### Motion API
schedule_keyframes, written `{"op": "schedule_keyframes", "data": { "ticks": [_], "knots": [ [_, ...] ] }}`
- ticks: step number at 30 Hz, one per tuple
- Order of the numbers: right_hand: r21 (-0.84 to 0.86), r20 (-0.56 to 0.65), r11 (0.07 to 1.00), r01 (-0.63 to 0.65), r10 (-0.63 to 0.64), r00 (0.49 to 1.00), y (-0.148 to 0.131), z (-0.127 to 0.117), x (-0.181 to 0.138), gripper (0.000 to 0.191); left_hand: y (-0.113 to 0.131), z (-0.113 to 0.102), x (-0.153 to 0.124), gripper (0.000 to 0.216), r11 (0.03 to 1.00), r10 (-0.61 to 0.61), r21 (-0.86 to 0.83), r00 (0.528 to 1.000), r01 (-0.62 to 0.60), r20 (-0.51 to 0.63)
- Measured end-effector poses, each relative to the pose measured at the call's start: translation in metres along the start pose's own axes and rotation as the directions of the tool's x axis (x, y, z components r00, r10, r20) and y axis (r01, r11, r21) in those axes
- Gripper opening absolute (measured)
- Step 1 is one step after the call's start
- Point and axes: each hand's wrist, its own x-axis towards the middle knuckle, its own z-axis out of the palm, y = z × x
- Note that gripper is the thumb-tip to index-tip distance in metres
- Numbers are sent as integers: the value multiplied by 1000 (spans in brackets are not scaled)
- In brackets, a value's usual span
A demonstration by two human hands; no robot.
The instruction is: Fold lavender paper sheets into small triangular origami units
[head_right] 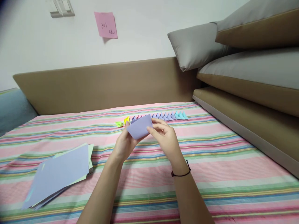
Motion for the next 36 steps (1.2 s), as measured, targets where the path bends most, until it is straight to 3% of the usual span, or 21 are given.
{"op": "schedule_keyframes", "data": {
  "ticks": [3,9,29,36],
  "knots": [
    [10,-73,1000,-13,14,997,-2,4,-1,11,1,4,0,48,998,56,-10,998,-56,-19],
    [44,-114,998,-44,49,992,-4,8,-3,13,0,1,-1,37,983,136,130,989,-127,-64],
    [120,-98,991,-61,73,993,-7,10,-5,18,0,4,-1,35,988,128,102,988,-119,-88],
    [69,-107,998,-8,15,994,-7,9,-4,14,1,5,-3,39,988,101,128,991,-90,-82]
  ]
}}
